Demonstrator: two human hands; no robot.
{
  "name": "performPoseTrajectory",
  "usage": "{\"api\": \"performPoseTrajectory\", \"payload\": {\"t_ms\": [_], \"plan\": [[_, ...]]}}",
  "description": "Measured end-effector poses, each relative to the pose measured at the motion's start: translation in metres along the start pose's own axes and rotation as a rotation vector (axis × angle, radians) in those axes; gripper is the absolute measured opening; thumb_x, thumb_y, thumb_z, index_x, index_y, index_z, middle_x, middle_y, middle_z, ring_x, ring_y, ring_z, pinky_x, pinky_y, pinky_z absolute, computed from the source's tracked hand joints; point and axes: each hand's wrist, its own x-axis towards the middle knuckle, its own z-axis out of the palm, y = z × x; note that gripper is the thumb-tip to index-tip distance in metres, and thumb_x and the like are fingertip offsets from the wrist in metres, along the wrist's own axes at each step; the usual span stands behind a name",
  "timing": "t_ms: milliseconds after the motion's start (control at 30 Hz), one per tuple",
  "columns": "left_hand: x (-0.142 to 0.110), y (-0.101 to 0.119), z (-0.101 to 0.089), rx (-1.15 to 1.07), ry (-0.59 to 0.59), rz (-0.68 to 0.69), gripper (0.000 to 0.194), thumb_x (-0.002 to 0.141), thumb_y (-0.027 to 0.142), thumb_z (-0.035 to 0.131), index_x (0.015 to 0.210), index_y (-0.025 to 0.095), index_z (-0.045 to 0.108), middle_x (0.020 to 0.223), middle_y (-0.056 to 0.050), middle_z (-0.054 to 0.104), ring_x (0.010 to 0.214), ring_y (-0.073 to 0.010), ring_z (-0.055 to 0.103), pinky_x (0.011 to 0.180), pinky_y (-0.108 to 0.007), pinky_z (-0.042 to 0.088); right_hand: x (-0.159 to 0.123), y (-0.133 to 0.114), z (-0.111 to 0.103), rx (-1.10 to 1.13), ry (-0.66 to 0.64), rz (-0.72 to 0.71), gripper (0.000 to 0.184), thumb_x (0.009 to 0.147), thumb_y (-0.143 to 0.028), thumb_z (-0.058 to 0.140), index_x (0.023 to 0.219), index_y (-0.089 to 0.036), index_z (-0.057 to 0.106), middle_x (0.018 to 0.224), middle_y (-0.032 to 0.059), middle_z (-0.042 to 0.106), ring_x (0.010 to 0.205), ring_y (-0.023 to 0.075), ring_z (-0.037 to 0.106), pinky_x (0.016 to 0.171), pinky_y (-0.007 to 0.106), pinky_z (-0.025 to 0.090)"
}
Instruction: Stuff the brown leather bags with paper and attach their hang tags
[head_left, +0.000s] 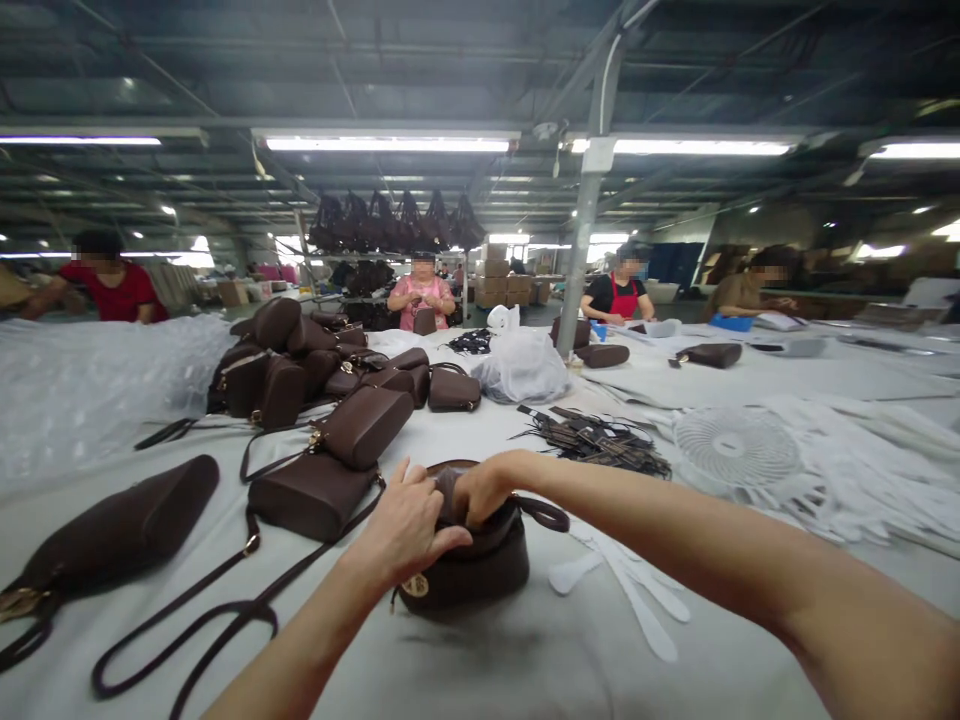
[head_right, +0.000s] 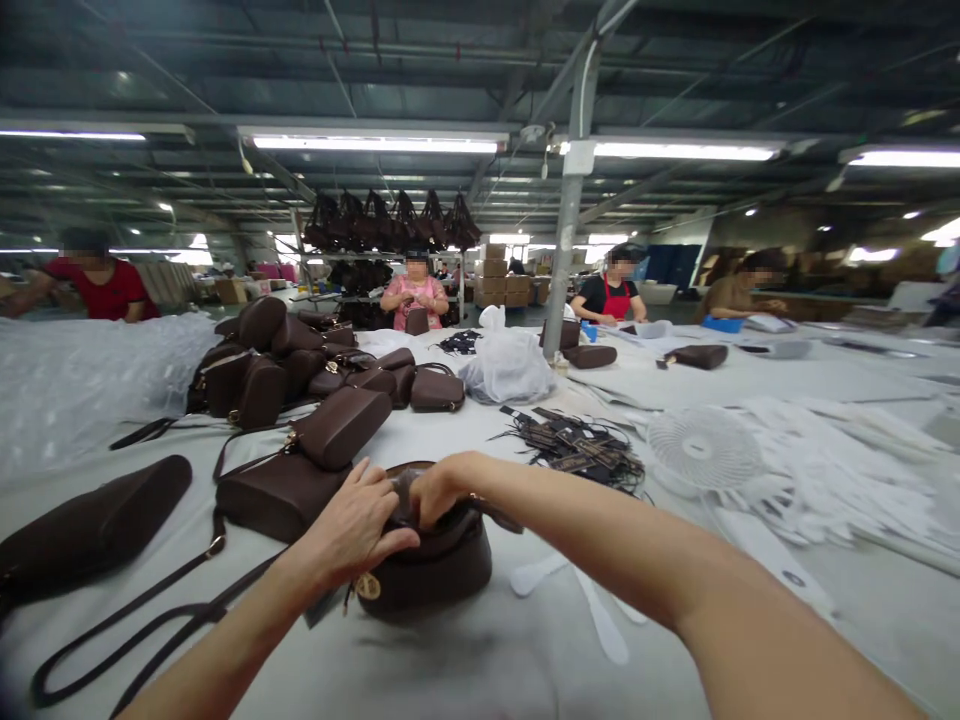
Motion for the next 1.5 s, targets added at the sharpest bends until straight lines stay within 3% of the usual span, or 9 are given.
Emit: {"api": "performPoseTrajectory", "payload": {"t_ms": [167, 267, 333, 500, 700, 867, 1000, 1200, 1500], "plan": [[0.000, -0.003, -0.005, -0.037, -0.033, -0.006, 0.041, 0.087, 0.053, 0.052, 0.073, 0.017, 0.065, 0.079, -0.006, 0.064, 0.090, -0.0255, 0.053, 0.097, -0.048, 0.032, -0.062, 0.002, -0.040, -0.207, 0.173, 0.091, 0.024, 0.078, -0.028, 0.061, 0.096, -0.017, 0.072, 0.083, 0.0030, 0.069, 0.075, 0.0172, 0.059, 0.063, 0.025, 0.039], [0.003, -0.002, -0.007, -0.080, -0.043, 0.003, 0.042, 0.089, 0.051, 0.049, 0.070, 0.017, 0.065, 0.076, -0.006, 0.063, 0.086, -0.0243, 0.053, 0.091, -0.046, 0.035, -0.095, 0.019, -0.028, -0.282, 0.171, 0.296, 0.041, 0.064, -0.036, 0.074, 0.100, -0.017, 0.070, 0.086, 0.0065, 0.068, 0.076, 0.0207, 0.059, 0.057, 0.026, 0.036], [0.005, -0.001, -0.005, -0.114, -0.025, 0.000, 0.040, 0.090, 0.048, 0.049, 0.070, 0.017, 0.065, 0.077, -0.007, 0.063, 0.086, -0.0240, 0.052, 0.090, -0.045, 0.037, -0.104, 0.033, -0.013, -0.220, 0.159, 0.271, 0.026, 0.065, -0.026, 0.071, 0.089, -0.016, 0.071, 0.076, 0.0038, 0.065, 0.069, 0.0183, 0.057, 0.055, 0.025, 0.035], [0.005, -0.001, 0.008, -0.318, 0.039, 0.050, 0.032, 0.092, 0.037, 0.046, 0.072, 0.018, 0.062, 0.083, -0.006, 0.063, 0.093, -0.0231, 0.052, 0.090, -0.041, 0.040, -0.083, 0.037, -0.001, 0.469, 0.303, -0.115, 0.025, 0.074, -0.023, 0.063, 0.096, -0.014, 0.066, 0.074, -0.0014, 0.063, 0.065, 0.0117, 0.055, 0.058, 0.021, 0.041], [0.004, -0.004, 0.021, -0.628, 0.223, -0.148, 0.027, 0.080, 0.033, 0.060, 0.102, 0.017, 0.060, 0.104, -0.008, 0.064, 0.097, -0.0237, 0.057, 0.088, -0.038, 0.046, -0.026, 0.003, -0.013, 0.355, 0.485, -0.283, 0.025, 0.069, -0.010, 0.065, 0.093, -0.016, 0.067, 0.074, -0.0037, 0.063, 0.071, 0.0114, 0.057, 0.065, 0.020, 0.042], [0.005, -0.007, 0.033, -0.690, 0.337, -0.291, 0.019, 0.084, 0.028, 0.048, 0.091, 0.016, 0.061, 0.091, -0.007, 0.065, 0.088, -0.0221, 0.059, 0.081, -0.036, 0.047, -0.012, 0.004, -0.007, 0.399, 0.421, -0.292, 0.035, 0.072, -0.012, 0.065, 0.107, -0.015, 0.061, 0.078, -0.0030, 0.063, 0.071, 0.0124, 0.058, 0.066, 0.022, 0.045], [0.006, -0.003, 0.037, -0.603, 0.342, -0.290, 0.012, 0.083, 0.022, 0.043, 0.082, 0.019, 0.055, 0.082, -0.004, 0.062, 0.081, -0.0199, 0.058, 0.074, -0.032, 0.045, -0.036, 0.024, 0.008, 0.146, 0.572, -0.203, 0.057, 0.062, -0.021, 0.078, 0.114, -0.017, 0.057, 0.102, 0.0038, 0.061, 0.092, 0.0196, 0.056, 0.080, 0.029, 0.044], [0.011, 0.001, 0.042, -0.530, 0.408, -0.334, 0.015, 0.081, 0.013, 0.037, 0.081, 0.020, 0.050, 0.077, -0.003, 0.058, 0.076, -0.0193, 0.056, 0.071, -0.032, 0.044, -0.051, 0.038, 0.034, -0.125, 0.624, 0.016, 0.023, 0.069, -0.017, 0.074, 0.090, -0.015, 0.064, 0.096, 0.0058, 0.059, 0.090, 0.0199, 0.053, 0.076, 0.028, 0.041], [0.011, 0.004, 0.042, -0.488, 0.603, -0.341, 0.025, 0.067, 0.002, 0.034, 0.075, 0.020, 0.048, 0.085, -0.005, 0.051, 0.083, -0.0195, 0.051, 0.079, -0.035, 0.046, -0.035, 0.033, 0.035, -0.255, 0.628, 0.096, 0.012, 0.073, -0.013, 0.065, 0.085, -0.012, 0.068, 0.100, 0.0119, 0.063, 0.093, 0.0238, 0.055, 0.077, 0.031, 0.043]]}}
